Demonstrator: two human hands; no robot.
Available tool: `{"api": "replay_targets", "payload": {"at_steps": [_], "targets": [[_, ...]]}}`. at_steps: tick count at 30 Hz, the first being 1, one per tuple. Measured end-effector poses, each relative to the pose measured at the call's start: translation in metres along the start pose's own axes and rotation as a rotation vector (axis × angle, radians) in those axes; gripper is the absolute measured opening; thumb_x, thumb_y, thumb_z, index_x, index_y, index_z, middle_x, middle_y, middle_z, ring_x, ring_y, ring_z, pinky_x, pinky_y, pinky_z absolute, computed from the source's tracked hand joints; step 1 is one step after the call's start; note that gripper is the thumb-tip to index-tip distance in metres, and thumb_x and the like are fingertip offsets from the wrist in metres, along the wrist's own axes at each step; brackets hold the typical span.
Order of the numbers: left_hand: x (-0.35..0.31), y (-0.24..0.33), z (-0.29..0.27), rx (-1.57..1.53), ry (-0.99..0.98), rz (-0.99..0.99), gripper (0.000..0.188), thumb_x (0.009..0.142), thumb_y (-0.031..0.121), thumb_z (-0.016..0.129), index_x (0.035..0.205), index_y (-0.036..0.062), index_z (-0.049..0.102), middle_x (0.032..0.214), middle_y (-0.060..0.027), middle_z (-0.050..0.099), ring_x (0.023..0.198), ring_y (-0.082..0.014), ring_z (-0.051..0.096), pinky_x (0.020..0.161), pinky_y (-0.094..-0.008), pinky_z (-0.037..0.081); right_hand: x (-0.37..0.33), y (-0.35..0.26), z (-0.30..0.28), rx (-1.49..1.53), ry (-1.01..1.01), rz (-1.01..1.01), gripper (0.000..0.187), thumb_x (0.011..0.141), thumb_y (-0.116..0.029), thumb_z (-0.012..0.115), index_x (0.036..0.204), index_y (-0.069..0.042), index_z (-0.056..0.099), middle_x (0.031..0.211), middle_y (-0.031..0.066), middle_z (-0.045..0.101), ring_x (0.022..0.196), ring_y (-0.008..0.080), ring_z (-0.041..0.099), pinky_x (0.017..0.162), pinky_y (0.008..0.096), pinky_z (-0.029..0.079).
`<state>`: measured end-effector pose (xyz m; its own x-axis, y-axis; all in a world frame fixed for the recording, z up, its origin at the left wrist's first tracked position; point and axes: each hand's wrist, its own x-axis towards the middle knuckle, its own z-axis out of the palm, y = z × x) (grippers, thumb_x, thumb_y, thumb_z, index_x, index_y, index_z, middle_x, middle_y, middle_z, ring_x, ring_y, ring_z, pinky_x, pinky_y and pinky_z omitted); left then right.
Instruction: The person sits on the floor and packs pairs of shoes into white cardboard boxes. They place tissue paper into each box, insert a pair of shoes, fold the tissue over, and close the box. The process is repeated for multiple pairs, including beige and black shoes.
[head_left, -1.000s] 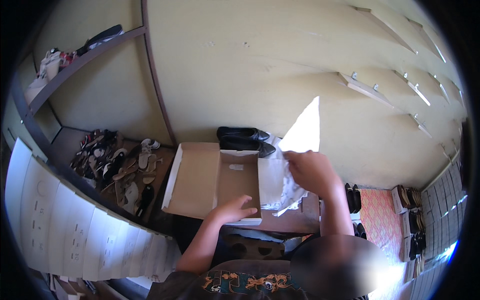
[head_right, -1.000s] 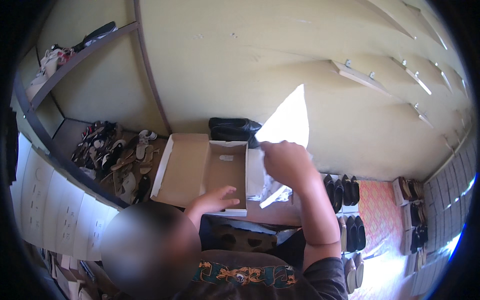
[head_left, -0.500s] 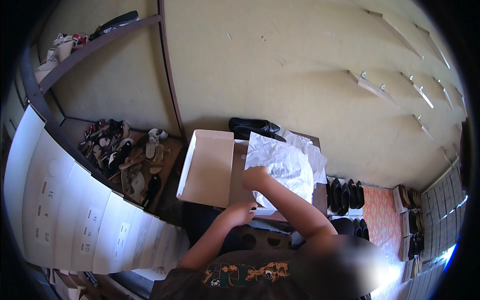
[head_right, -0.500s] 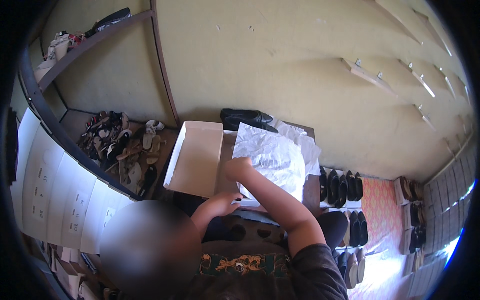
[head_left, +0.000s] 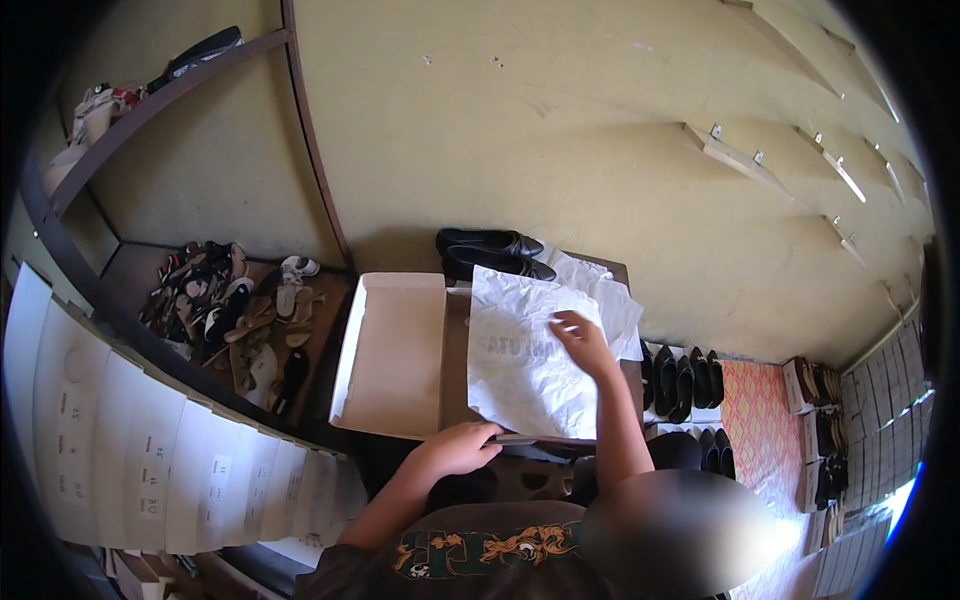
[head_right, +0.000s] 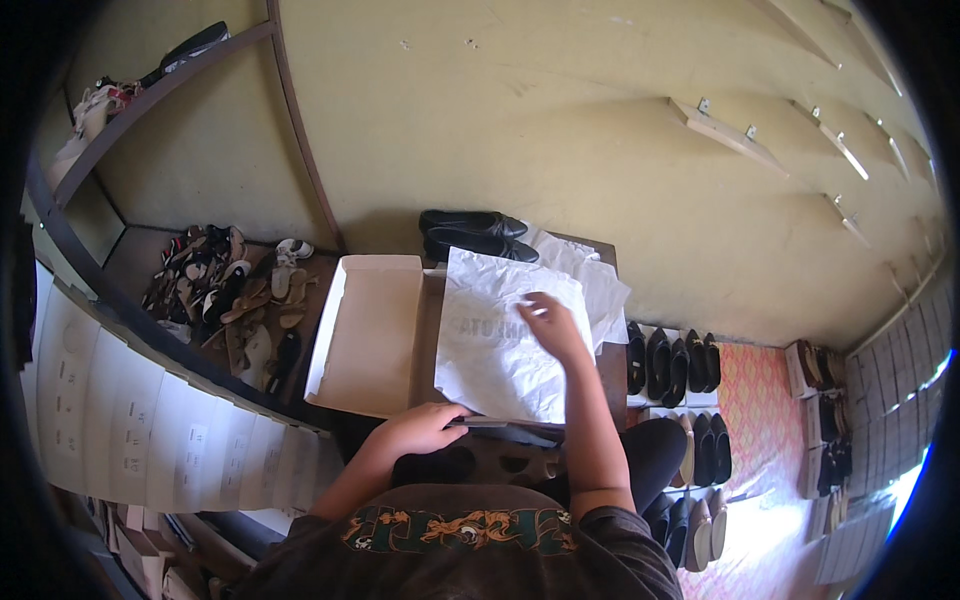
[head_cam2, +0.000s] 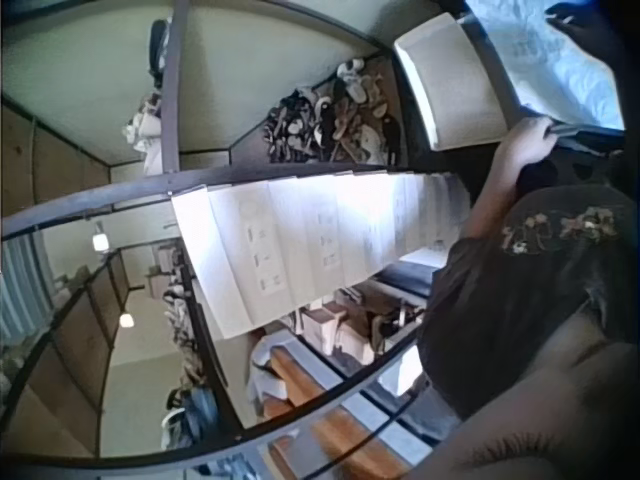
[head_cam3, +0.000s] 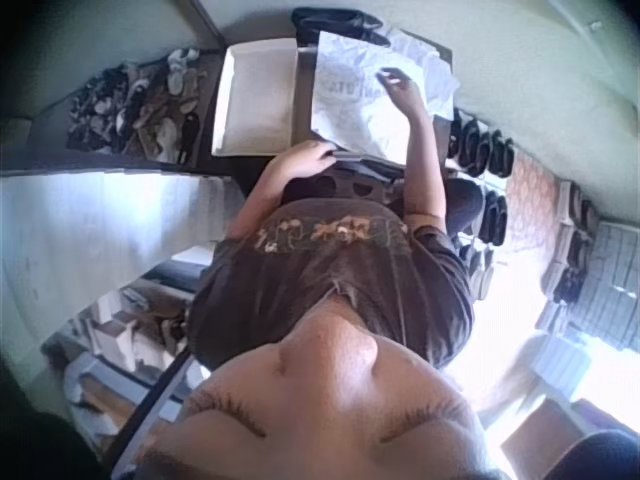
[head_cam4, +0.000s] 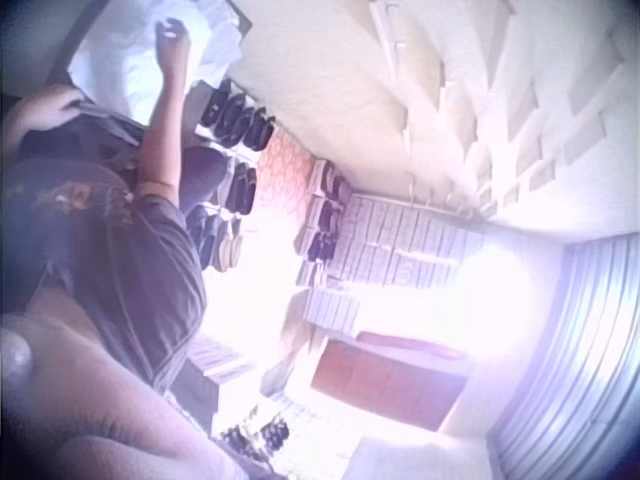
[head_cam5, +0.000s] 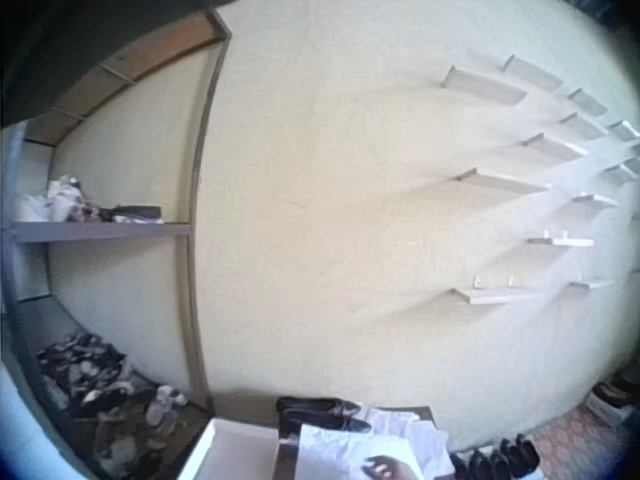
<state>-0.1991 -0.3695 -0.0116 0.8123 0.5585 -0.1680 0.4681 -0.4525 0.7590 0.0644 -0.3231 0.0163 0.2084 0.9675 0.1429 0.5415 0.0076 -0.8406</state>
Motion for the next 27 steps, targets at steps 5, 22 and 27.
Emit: {"api": "replay_targets", "payload": {"at_steps": [5,22,27], "targets": [[-0.023,0.024,-0.022,-0.032,-0.05,-0.071,0.029,0.088,0.028,0.054,0.095,0.0002,0.058,0.084,-0.0163,0.063,0.078,-0.0279,0.061,0.07,-0.0355,0.046,-0.034,0.132,-0.062,-0.057,0.193,0.339,0.042,0.082,-0.035,0.06,0.108,-0.002,0.058,0.096,0.0124,0.062,0.082,0.0197,0.059,0.071,0.0316,0.046],[0.133,-0.034,-0.06,0.098,0.555,-0.526,0.044,0.083,0.024,0.053,0.125,0.0157,0.043,0.123,-0.0216,0.043,0.112,-0.0334,0.047,0.087,-0.0391,0.042,-0.089,0.156,-0.078,0.777,0.142,0.454,0.012,0.087,-0.012,0.054,0.094,-0.003,0.055,0.075,0.0008,0.058,0.064,0.0087,0.055,0.059,0.0229,0.046],[0.147,-0.056,-0.063,-0.262,0.409,-0.44,0.051,0.077,0.009,0.051,0.127,0.0167,0.042,0.112,-0.0216,0.054,0.099,-0.0329,0.056,0.08,-0.0379,0.046,-0.089,0.131,-0.092,0.458,0.28,0.374,0.01,0.089,-0.014,0.052,0.093,-0.005,0.054,0.076,-0.0018,0.056,0.065,0.0049,0.05,0.059,0.0197,0.042]]}}
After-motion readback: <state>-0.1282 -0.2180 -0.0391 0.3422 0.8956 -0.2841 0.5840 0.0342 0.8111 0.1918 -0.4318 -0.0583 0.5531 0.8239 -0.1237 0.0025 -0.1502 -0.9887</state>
